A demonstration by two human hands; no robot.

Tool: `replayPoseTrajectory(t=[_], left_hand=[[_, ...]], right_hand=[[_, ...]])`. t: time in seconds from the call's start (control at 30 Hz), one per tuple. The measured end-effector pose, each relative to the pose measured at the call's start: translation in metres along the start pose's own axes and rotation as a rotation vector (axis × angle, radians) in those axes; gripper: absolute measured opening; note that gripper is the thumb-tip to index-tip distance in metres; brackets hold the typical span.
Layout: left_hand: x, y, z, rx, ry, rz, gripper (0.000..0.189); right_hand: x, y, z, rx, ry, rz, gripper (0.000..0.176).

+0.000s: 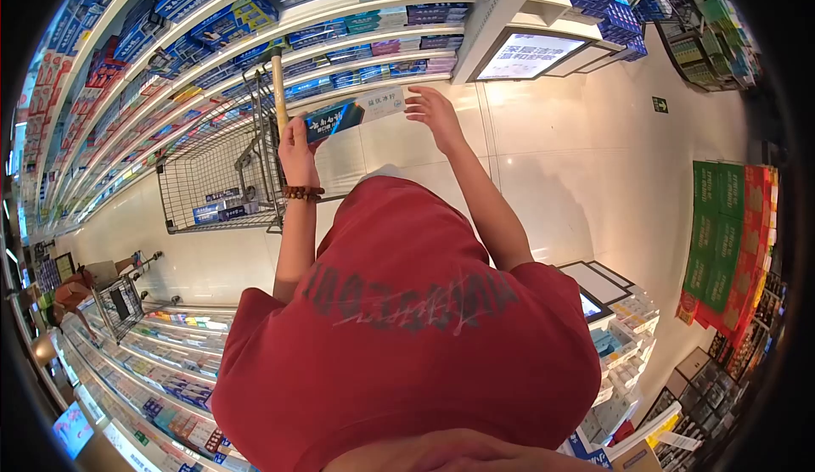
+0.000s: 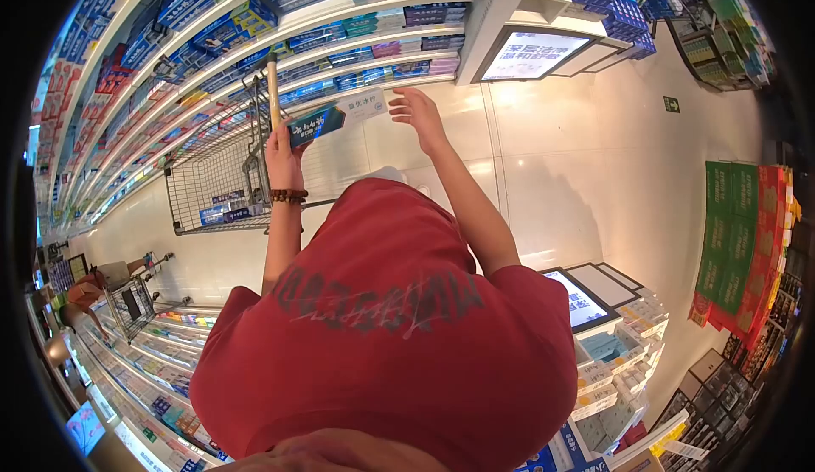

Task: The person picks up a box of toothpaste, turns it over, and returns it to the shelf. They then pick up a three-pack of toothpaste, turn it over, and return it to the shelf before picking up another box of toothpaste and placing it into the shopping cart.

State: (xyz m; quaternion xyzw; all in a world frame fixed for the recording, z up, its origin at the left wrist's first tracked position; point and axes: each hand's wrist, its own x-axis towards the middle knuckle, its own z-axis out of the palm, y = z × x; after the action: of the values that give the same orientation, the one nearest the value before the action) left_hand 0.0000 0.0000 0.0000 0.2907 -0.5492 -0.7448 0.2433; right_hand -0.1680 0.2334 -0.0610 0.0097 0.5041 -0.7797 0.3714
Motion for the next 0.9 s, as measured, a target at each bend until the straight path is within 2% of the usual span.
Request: replayPoseTrajectory(t=[0.07, 0.1, 0.2, 0.33, 0.47, 0.57, 0.7, 0.77, 0.83, 0.87, 0.9], left_hand=[[0.020, 0.005, 0.001, 0.029, -0.019, -0.013, 0.034], [-0.003, -0.036, 0.033, 0.021, -0.020, -0.111, 0.033], [0.058, -0.035, 0.072, 0.094, -0.064, -0.032, 0.031], [0.106, -0.047, 0.114, 0.206, -0.048, -0.048, 0.038], [0.194, -0.109, 0.133, 0.256, 0.014, 0.153, 0.040], [0.246, -0.113, 0.148, 0.222, -0.029, 0.143, 0.038], [0.311, -0.133, 0.163, 0.462, 0.015, 0.213, 0.033], [0.341, -0.140, 0.166, 0.541, 0.021, 0.097, 0.038], [0.357, -0.127, 0.180, 0.546, 0.030, 0.099, 0.039], [0.363, -0.122, 0.184, 0.630, 0.060, -0.001, 0.039], [0.368, -0.122, 0.188, 0.607, 0.064, 0.044, 0.039]], right_hand=[[-0.010, -0.017, 0.021, -0.161, 0.040, -0.178, 0.041], [-0.043, -0.022, -0.022, -0.254, 0.122, -0.116, 0.039], [0.006, -0.046, -0.023, -0.315, 0.160, -0.209, 0.036], [0.054, -0.048, -0.048, -0.262, 0.249, -0.137, 0.038], [0.121, -0.071, -0.062, -0.239, 0.301, -0.160, 0.043], [0.178, -0.088, -0.069, -0.269, 0.314, -0.160, 0.043], [0.251, -0.106, -0.072, -0.376, 0.335, -0.198, 0.039], [0.272, -0.119, -0.068, -0.393, 0.301, -0.256, 0.040], [0.296, -0.125, -0.071, -0.419, 0.267, -0.264, 0.041], [0.307, -0.126, -0.074, -0.422, 0.247, -0.276, 0.041], [0.314, -0.128, -0.075, -0.405, 0.226, -0.287, 0.041]])
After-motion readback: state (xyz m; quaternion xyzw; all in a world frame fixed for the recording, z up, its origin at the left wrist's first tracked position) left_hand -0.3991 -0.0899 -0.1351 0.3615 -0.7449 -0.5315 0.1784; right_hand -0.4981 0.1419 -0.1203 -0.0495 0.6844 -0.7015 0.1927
